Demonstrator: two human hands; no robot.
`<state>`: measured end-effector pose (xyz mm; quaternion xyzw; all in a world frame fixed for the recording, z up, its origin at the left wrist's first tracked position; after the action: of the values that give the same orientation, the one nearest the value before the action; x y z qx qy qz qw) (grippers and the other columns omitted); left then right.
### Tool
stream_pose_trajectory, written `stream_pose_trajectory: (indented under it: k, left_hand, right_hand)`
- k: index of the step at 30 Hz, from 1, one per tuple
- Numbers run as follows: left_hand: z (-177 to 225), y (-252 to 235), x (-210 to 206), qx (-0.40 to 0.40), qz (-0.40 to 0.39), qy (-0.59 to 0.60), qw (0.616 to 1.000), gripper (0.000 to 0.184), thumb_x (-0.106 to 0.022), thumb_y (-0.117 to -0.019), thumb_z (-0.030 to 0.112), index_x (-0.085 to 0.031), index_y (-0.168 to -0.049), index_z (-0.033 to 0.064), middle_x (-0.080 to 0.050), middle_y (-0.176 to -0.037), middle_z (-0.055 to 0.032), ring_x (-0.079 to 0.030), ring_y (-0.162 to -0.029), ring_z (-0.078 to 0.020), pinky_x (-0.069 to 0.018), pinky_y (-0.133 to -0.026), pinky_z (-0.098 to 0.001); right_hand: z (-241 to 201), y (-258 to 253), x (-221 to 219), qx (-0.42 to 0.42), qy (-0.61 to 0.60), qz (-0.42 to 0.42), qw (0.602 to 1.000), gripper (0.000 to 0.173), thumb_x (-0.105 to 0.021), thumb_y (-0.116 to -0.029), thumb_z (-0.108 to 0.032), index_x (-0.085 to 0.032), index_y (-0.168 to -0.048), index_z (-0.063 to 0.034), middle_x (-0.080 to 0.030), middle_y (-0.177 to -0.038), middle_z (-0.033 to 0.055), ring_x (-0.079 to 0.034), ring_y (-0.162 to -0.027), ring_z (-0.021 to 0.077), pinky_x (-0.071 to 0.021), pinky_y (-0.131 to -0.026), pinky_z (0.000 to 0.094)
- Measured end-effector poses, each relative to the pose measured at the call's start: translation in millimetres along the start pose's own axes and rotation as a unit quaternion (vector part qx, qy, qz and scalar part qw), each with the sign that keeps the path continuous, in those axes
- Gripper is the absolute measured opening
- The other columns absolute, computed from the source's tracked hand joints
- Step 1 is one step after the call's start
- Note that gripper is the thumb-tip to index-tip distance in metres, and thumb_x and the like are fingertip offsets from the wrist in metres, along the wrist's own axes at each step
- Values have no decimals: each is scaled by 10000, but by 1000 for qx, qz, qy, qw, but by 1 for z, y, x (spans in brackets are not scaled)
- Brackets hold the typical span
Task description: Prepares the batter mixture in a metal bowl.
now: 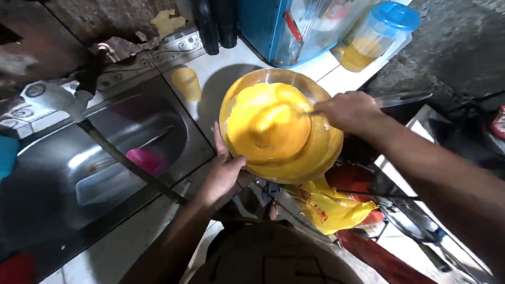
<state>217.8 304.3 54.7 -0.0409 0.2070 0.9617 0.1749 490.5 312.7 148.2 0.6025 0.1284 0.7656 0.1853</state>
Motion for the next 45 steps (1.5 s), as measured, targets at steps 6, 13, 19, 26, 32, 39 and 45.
stream_pose_trajectory:
  k: [6, 13, 19, 26, 32, 39, 45]
  left_hand:
    - [2, -4, 2, -13, -4, 3, 1000, 1070, -560, -868, -38, 125, -1610, 314, -327, -1578, -172, -729, -969, -237, -657, -664, -411]
    - [9, -8, -6, -14, -9, -17, 1000, 1089, -558, -868, -53, 136, -1608, 345, -277, -1602, -164, -727, -977, -213, -657, -674, -379]
    - [5, -9, -4, -13, -17, -3, 1000, 1106, -543, -842, -65, 137, -1604, 359, -344, -1565, -159, -725, -973, -231, -653, -650, -400]
    - [2, -10, -8, -33, -4, 23, 999, 1108, -541, -850, -80, 123, -1609, 381, -266, -1617, -150, -729, -975, -250, -656, -645, -424]
    - [5, -11, -6, -33, 5, 35, 999, 1100, -545, -828, -81, 57, -1623, 384, -320, -1594, -147, -714, -1016, -279, -652, -640, -448]
    - [14, -17, 8, -16, 5, 4, 1000, 1104, -528, -821, -104, 53, -1627, 377, -365, -1558, -158, -711, -980, -248, -636, -610, -399]
    - [11, -13, 16, -17, 0, 5, 1000, 1153, -542, -801, -95, 106, -1611, 408, -281, -1610, -144, -684, -1072, -240, -637, -648, -406]
  right_hand:
    - [-21, 3, -17, 178, -67, 74, 979, 257, -634, -1006, -88, -759, -1201, -199, -746, -887, 171, -722, -866, 424, -556, -750, 638]
    - [-27, -8, -4, 92, -32, 73, 993, 393, -569, -986, -4, -683, -1319, -178, -717, -989, 237, -696, -944, 477, -544, -766, 634]
    - [10, -10, 6, 19, 10, 20, 1000, 298, -595, -993, -25, -721, -1224, -165, -717, -1011, 248, -686, -983, 495, -532, -750, 651]
    - [-25, 45, 29, 171, 26, 192, 966, 418, -634, -903, 60, -758, -1213, -191, -667, -788, 164, -671, -668, 397, -503, -524, 539]
    - [21, 108, 70, 151, 45, 379, 912, 419, -411, -1039, -74, -663, -1360, -168, -585, -754, 203, -589, -578, 456, -398, -438, 575]
    - [39, 120, 69, 114, -5, 448, 887, 422, -374, -1069, -146, -639, -1397, -173, -631, -902, 243, -613, -695, 483, -408, -500, 608]
    - [1, 96, 45, 32, 17, 262, 964, 218, -641, -963, -76, -767, -1128, -139, -682, -852, 165, -662, -663, 420, -487, -490, 571]
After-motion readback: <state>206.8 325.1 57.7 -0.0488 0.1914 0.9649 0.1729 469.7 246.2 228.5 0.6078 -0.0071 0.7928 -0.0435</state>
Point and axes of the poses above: each hand's wrist, its own y-axis away from the middle knuckle, its own x-axis out of the back of the hand, z = x × y, the point moved 4 cm from there along -y, towards the middle knuckle
